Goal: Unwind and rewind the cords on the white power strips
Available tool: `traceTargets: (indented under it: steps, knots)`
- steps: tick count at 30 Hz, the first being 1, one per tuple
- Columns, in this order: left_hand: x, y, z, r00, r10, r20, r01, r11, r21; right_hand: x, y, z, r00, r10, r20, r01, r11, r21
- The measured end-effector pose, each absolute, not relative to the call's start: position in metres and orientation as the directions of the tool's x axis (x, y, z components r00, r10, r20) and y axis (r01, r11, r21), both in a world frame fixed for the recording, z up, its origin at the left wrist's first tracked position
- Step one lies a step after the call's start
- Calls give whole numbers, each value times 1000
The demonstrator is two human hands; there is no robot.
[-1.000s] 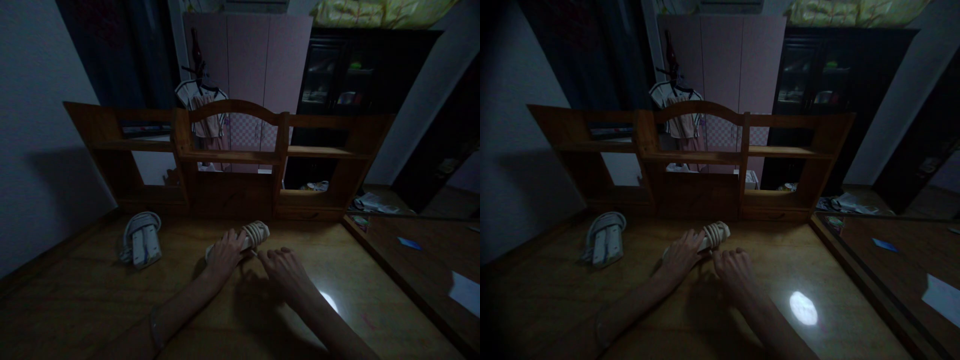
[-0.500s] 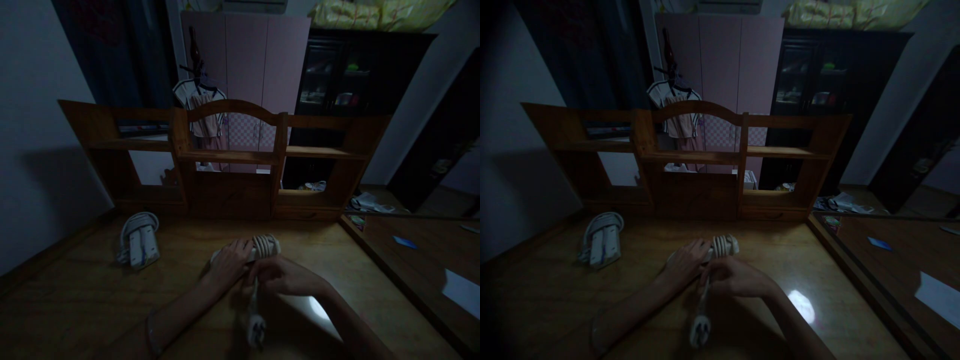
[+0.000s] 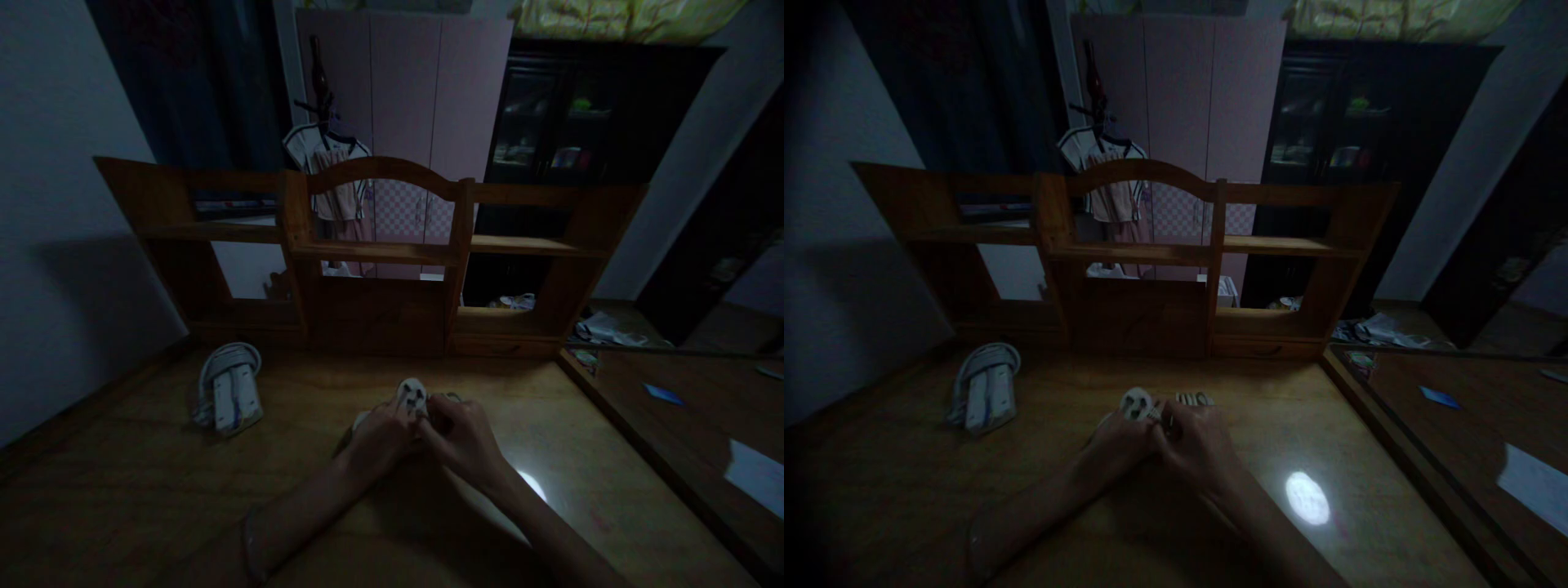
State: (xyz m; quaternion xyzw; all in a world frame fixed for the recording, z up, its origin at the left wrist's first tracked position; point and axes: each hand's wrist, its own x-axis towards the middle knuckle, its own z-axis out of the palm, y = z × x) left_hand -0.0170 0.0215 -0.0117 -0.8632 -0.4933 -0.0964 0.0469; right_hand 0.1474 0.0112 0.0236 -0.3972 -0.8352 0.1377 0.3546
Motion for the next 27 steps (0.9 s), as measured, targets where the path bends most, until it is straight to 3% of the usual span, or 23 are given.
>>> traceTargets:
  steps: [3, 5, 9, 14, 18, 22, 27]
  knots:
    - [-12, 19, -9, 508, 829, 232, 854, -520, -12, 151, 21, 28, -294, 898, 326, 479, 434, -763]
    - [-12, 20, -7, 541, 805, 243, 837, -545, -57, 158, 29, 30, -315, 938, 142, 358, 256, -898]
    - [-13, 20, -6, 623, 741, 250, 781, -607, -147, 178, 41, 39, -439, 893, -98, 216, -1, -976]
    - [-7, 17, -8, 676, 686, 271, 730, -674, -115, 191, 39, 49, -590, 807, 2, 134, 100, -986]
    - [-1, 11, -10, 679, 646, 349, 701, -712, -47, 190, 38, 49, -580, 804, 127, 189, 285, -940]
    - [-4, 6, -6, 758, 507, 411, 621, -754, -214, 186, 43, 38, -514, 839, 180, 169, 305, -937]
    - [-19, 16, -3, 699, 497, 514, 693, -646, -320, 182, 44, 30, -414, 907, 81, 107, 137, -985]
